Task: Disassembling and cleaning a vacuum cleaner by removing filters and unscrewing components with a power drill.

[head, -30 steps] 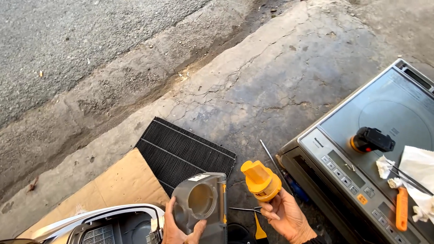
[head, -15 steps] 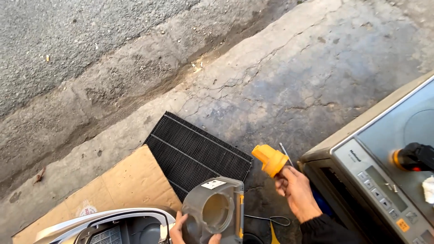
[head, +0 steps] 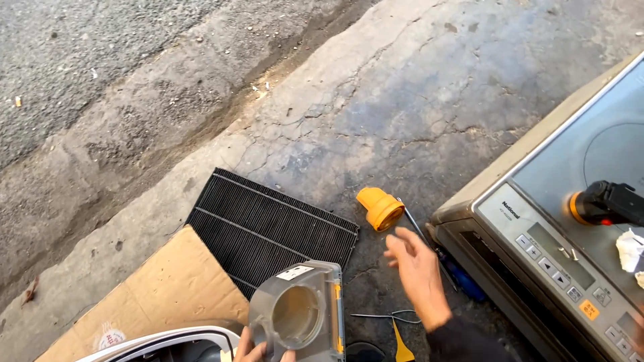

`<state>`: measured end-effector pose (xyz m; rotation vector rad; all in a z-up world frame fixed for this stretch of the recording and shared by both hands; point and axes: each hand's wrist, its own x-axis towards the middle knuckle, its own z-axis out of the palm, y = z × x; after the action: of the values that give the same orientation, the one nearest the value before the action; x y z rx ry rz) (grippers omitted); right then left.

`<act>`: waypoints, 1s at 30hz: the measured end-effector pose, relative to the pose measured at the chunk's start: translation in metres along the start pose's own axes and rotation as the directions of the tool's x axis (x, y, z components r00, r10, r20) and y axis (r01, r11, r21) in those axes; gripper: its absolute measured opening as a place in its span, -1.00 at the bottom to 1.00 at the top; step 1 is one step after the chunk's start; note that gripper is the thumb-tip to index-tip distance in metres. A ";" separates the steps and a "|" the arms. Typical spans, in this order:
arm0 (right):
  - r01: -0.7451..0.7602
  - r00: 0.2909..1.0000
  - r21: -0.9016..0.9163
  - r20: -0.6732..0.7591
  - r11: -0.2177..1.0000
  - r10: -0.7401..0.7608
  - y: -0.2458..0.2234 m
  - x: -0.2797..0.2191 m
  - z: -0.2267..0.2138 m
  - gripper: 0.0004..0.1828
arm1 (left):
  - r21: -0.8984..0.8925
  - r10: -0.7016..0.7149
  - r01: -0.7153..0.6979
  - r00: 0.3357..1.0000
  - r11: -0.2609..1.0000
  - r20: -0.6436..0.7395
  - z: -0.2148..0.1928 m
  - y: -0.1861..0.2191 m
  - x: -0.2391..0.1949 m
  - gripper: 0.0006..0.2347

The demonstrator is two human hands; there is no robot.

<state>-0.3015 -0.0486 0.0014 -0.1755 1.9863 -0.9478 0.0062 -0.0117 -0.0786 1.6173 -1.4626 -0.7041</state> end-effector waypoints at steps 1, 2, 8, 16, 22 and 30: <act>-0.008 1.000 0.005 -0.005 1.000 0.008 0.002 -0.020 -0.004 -0.32 | 0.003 0.002 -0.002 1.000 1.000 0.010 0.000 -0.046 -0.012 -0.85; -0.026 0.996 -0.077 0.078 0.997 0.032 0.003 -0.041 -0.008 -0.25 | 0.146 -0.079 0.082 0.997 0.986 -0.023 -0.001 -0.092 -0.024 -0.78; 0.630 0.769 -0.254 0.332 0.734 -0.546 0.156 -0.073 0.001 -0.31 | 0.061 -0.127 0.142 0.970 0.988 -0.208 -0.017 -0.110 -0.020 -0.86; 0.849 0.112 -0.507 -0.100 0.147 -0.989 0.149 -0.087 0.052 -0.37 | -0.026 -0.180 0.178 0.975 0.984 -0.129 -0.037 -0.039 0.006 -0.53; 0.665 -0.316 -0.562 0.386 -0.492 -0.867 0.084 -0.099 0.036 -0.65 | -0.139 -0.048 0.002 0.943 0.990 -0.329 0.008 -0.047 -0.041 -0.56; 0.716 -0.351 -0.532 0.287 -0.453 -0.891 0.080 -0.105 0.046 -0.71 | -0.250 -0.155 0.044 0.882 0.967 -0.445 0.025 -0.020 -0.052 -0.61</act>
<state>-0.1861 0.0299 0.0037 -2.7706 1.9318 -1.2740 -0.0128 0.0340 -0.1149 1.5496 -0.9198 -0.4792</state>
